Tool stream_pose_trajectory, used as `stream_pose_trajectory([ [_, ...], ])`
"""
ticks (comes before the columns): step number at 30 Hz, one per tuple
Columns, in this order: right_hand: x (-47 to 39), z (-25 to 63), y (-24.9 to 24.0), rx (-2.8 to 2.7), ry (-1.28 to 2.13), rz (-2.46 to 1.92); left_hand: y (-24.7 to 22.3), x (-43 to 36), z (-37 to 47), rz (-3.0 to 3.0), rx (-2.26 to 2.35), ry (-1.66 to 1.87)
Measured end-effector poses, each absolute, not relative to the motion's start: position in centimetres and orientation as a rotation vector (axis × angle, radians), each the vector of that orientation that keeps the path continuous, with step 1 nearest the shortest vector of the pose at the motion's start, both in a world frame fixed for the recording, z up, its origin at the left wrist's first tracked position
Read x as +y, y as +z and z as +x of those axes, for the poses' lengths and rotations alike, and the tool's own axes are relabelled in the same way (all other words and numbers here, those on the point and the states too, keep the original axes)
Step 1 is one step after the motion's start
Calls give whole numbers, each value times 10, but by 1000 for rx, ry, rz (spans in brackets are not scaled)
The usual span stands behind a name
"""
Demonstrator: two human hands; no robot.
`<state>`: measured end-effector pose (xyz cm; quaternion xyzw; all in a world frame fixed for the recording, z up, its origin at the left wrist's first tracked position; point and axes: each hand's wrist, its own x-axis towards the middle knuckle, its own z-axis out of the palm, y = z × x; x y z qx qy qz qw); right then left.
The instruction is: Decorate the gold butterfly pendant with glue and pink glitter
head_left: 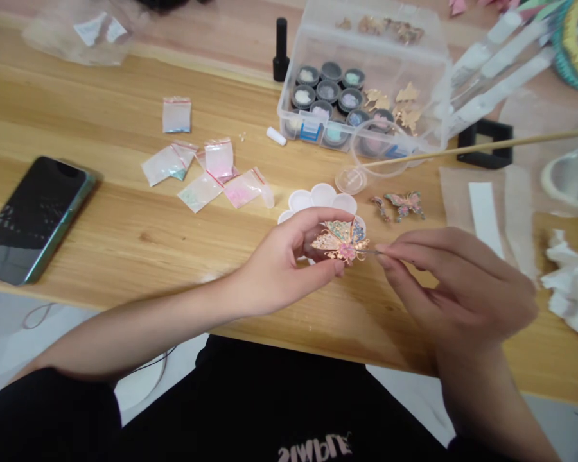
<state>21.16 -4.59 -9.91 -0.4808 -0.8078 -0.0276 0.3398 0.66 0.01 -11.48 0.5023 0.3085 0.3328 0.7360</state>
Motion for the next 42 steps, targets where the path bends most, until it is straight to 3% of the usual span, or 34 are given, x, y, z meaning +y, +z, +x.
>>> stream_pose_trajectory([
  [42,-46,213,-100,-2086,-77,-1206,-118,-1,6,1113,629,734],
])
